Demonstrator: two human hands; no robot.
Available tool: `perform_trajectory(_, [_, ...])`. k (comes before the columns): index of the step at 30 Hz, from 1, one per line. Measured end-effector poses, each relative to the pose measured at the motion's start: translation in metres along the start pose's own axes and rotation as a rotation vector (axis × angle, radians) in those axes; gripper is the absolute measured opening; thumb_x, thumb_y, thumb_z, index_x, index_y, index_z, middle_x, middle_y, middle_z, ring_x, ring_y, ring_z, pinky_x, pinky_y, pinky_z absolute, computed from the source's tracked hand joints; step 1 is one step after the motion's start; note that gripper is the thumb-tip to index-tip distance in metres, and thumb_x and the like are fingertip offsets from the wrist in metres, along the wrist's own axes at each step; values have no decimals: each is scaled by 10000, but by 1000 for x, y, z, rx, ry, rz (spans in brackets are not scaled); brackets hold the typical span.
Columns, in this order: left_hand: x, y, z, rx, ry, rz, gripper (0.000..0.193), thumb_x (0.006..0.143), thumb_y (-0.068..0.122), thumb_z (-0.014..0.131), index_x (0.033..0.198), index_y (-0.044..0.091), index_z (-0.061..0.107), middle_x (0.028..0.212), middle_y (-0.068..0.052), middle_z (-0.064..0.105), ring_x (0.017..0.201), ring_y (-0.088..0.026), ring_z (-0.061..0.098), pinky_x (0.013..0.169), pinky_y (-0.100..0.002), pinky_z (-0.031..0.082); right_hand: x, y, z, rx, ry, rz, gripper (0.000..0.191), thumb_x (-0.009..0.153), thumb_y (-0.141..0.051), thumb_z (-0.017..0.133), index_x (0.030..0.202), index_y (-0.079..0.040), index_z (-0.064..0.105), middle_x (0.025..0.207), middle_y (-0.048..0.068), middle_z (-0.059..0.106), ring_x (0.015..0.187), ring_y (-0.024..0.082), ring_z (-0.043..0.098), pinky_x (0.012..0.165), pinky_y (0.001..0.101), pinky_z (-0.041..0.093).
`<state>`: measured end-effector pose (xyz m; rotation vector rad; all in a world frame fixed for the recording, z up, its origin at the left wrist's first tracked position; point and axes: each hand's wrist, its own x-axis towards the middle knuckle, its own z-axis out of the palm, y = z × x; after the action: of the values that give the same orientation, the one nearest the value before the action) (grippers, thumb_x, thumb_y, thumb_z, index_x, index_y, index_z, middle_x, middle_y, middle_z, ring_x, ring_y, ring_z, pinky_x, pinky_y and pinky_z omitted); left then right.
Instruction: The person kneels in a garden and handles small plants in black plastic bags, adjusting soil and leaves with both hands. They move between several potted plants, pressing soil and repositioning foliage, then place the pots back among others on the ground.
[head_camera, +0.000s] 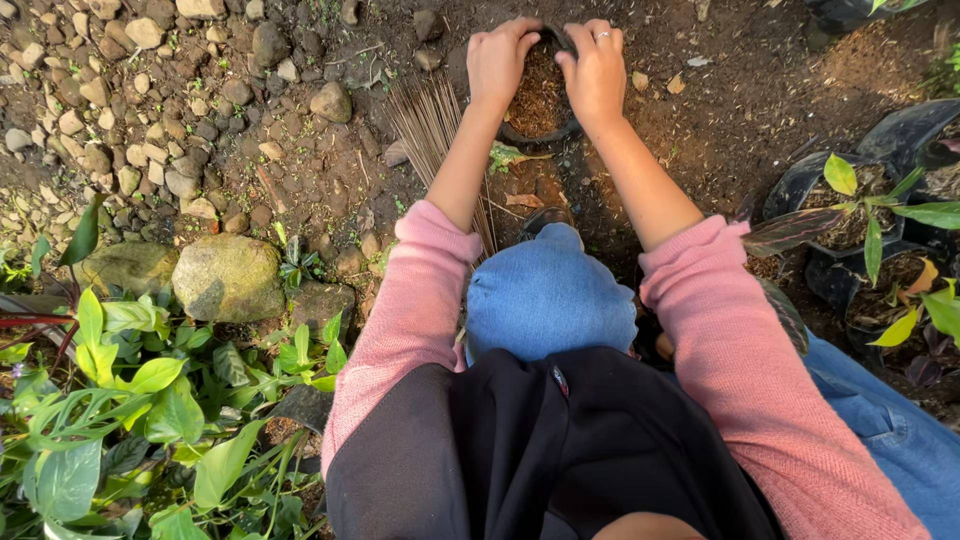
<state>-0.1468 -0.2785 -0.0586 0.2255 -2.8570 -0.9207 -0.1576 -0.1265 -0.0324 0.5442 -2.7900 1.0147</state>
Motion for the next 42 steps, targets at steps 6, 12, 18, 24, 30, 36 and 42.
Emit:
perform_trajectory(6, [29, -13, 2, -79, -204, -27, 177, 935, 344, 663, 1016, 238, 780, 886, 19, 797, 877, -220, 740, 790, -446, 434, 38, 11, -11, 482, -312, 517, 133, 993, -162, 728, 1088, -85, 780, 964, 50, 741, 880, 208, 672, 855, 386, 519])
perform_trajectory(12, [47, -30, 5, -582, -572, -336, 131, 1003, 213, 667, 1131, 200, 647, 926, 16, 703, 919, -201, 663, 922, -434, 497, 54, 14, -14, 775, -561, 1091, 236, 991, -131, 654, 1218, -151, 717, 1055, -24, 694, 927, 139, 534, 833, 407, 415])
perform_trajectory(18, [35, -7, 1, -34, -242, 108, 109, 989, 193, 639, 1010, 255, 726, 1056, 44, 706, 1049, -182, 645, 1011, -495, 298, 49, 17, -6, 813, -389, 922, 164, 962, -61, 641, 1107, -132, 672, 1012, 7, 668, 934, 165, 589, 884, 385, 478])
perform_trajectory(24, [16, 13, -1, -58, -54, 593, 176, 895, 246, 802, 1052, 197, 738, 1118, 51, 712, 1128, -176, 608, 1049, -496, 296, 39, 31, -2, 1003, -358, 972, 144, 953, -81, 632, 1078, -141, 668, 996, 10, 680, 932, 182, 626, 843, 409, 483])
perform_trajectory(30, [16, 5, 23, 56, -28, 578, 225, 861, 210, 793, 1080, 191, 747, 1087, 43, 732, 1056, -162, 643, 995, -436, 333, 24, 26, 2, 208, -147, 631, 185, 1029, -258, 678, 1125, -134, 579, 997, 38, 681, 971, 229, 631, 845, 455, 430])
perform_trajectory(36, [26, -5, 24, 52, -54, 598, 173, 870, 222, 813, 1014, 177, 729, 971, 31, 718, 936, -180, 647, 912, -411, 361, -19, 0, -6, 155, -49, 586, 497, 854, -298, 818, 1114, -65, 465, 975, 116, 609, 894, 301, 643, 735, 455, 509])
perform_trajectory(42, [27, -3, 24, 102, -38, 630, 143, 845, 185, 797, 961, 169, 714, 898, 25, 690, 899, -181, 642, 903, -413, 367, -42, 0, 6, 436, -96, 899, 191, 944, -196, 651, 1076, -71, 592, 816, 16, 641, 764, 195, 668, 692, 366, 572])
